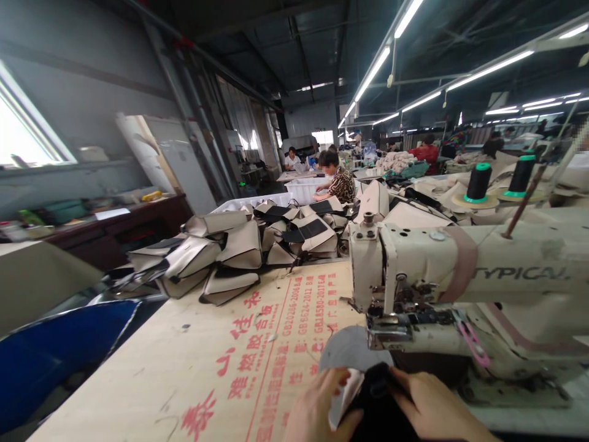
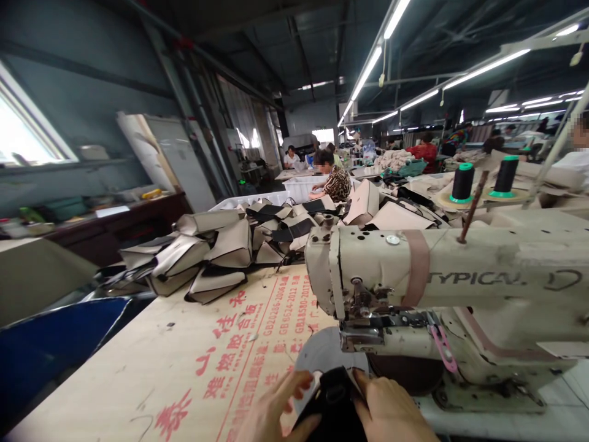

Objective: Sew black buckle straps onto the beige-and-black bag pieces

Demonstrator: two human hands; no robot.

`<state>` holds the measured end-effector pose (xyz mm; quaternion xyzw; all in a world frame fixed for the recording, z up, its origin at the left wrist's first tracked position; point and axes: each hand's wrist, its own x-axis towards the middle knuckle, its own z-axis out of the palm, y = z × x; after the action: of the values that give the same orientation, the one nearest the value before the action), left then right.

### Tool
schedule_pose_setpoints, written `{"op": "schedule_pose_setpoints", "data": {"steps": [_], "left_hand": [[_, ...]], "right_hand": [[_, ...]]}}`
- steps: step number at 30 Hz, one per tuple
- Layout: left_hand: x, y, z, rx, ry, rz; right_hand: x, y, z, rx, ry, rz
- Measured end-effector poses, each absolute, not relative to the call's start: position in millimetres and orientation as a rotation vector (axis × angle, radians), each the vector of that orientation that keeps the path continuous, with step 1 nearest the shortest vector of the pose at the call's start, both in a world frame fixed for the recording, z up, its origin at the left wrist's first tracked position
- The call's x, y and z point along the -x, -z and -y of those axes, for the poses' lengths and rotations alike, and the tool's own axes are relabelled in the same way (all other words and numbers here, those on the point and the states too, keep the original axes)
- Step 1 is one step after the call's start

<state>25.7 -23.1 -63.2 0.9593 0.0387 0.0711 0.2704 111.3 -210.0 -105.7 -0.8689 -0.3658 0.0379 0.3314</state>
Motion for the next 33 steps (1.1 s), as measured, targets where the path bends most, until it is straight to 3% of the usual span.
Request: {"op": "schedule_pose_setpoints", "data": {"steps": [3,6,14,21,25,33], "left_hand": [[-39,56,26,-2.52,-0.237,0.17],[-47,56,22,-2.487,-0.217,0.317],[-53,53,14,-2.445,-0.178,0.366],[-52,83,23,-2.413,-0.555,0.193],[-56,79,19,-2.465,-0.432,0.498],[-61,56,20,-2.58,-0.118,0.486]], "right_hand": [[-109,118,211,2.198,0.374,0.903],[-113,119,214,1.997,0.562,1.016],[-126,119,206,1.846,0.146,1.121],[-128,117,202,1.842,-0.004,1.101],[-129,112,203,1.827,-0.028,1.094],[-131,122,203,1.817,-0.018,1.123]]}}
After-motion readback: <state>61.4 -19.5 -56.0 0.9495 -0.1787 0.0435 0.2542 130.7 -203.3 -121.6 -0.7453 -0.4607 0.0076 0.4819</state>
